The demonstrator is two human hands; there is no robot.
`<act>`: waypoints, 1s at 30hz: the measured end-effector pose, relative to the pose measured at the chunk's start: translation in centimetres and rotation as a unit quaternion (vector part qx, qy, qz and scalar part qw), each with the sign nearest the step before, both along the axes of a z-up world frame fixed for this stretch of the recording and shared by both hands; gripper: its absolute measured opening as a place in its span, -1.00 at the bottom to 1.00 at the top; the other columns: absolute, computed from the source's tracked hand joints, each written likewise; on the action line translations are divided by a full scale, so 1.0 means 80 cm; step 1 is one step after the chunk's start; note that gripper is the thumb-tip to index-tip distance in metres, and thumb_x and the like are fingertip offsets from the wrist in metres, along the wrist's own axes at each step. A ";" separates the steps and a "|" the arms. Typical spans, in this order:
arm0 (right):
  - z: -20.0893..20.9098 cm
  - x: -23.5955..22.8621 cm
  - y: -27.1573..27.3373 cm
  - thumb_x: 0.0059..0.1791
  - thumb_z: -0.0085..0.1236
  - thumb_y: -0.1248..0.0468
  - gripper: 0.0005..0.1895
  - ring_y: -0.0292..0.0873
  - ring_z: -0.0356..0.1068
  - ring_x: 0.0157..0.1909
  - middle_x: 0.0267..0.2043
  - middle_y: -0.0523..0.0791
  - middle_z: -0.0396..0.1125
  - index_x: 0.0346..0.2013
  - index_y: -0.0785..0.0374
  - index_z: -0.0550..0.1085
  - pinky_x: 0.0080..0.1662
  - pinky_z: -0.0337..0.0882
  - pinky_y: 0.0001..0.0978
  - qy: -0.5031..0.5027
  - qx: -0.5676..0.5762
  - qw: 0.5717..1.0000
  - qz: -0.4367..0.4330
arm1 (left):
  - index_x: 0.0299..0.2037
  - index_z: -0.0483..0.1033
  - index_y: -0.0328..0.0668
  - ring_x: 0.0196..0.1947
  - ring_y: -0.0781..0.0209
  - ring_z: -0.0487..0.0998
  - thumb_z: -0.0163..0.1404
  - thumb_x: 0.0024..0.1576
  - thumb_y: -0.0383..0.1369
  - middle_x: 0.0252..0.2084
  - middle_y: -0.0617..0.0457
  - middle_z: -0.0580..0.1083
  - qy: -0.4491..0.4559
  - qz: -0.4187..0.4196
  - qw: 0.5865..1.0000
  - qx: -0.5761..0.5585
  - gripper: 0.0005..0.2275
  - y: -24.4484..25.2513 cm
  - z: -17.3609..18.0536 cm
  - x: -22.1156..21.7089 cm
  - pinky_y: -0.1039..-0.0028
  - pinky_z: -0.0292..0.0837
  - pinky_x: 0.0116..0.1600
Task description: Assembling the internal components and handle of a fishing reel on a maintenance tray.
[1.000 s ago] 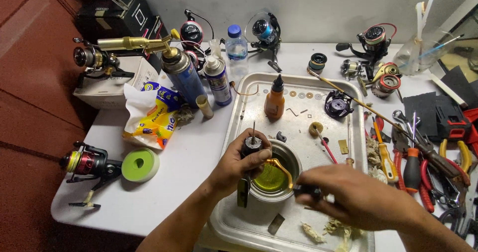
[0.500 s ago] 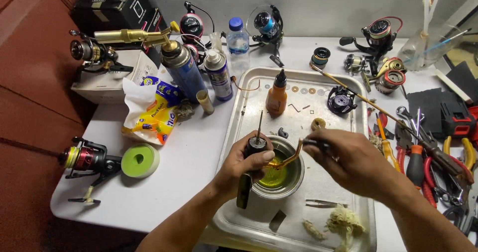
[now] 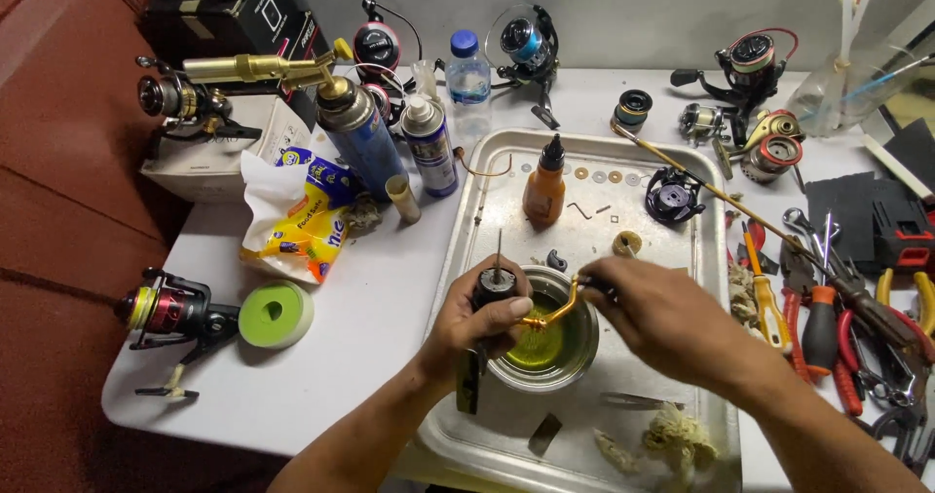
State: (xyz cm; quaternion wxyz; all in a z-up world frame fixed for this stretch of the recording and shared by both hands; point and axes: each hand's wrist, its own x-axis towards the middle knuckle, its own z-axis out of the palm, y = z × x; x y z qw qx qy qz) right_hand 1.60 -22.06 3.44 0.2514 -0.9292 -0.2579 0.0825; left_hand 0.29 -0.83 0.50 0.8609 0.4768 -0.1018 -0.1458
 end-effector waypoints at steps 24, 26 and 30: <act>0.030 -0.016 -0.028 -0.14 0.08 0.21 -0.88 -0.08 0.37 -0.57 -0.64 -0.11 0.32 -0.39 0.18 0.42 -0.48 0.37 -0.24 -0.218 0.036 0.975 -0.002 | -0.38 0.35 -0.36 -0.79 0.39 0.22 0.06 -0.05 -0.42 -0.66 0.06 0.19 -0.001 -0.036 0.999 0.032 -0.83 -0.022 0.031 -0.004 0.66 0.12 -0.73; -0.006 -0.043 -0.022 -0.13 0.06 0.20 -0.90 -0.06 0.37 -0.57 -0.64 -0.11 0.32 -0.42 0.16 0.40 -0.50 0.39 -0.22 -0.175 0.026 0.982 0.063 | -0.39 0.35 -0.35 -0.80 0.40 0.20 0.05 -0.04 -0.43 -0.67 0.08 0.17 0.004 -0.034 0.999 0.024 -0.84 -0.022 0.032 -0.001 0.66 0.09 -0.73; 0.036 -0.076 -0.021 -0.09 -0.03 0.16 -0.88 -0.22 0.43 -0.54 -0.60 -0.17 0.38 -0.43 0.06 0.45 -0.46 0.48 -0.43 -0.088 0.078 0.983 0.142 | -0.40 0.35 -0.33 -0.82 0.41 0.16 0.04 -0.04 -0.45 -0.70 0.10 0.13 0.008 -0.033 0.999 0.016 -0.87 -0.025 0.022 0.013 0.66 0.03 -0.75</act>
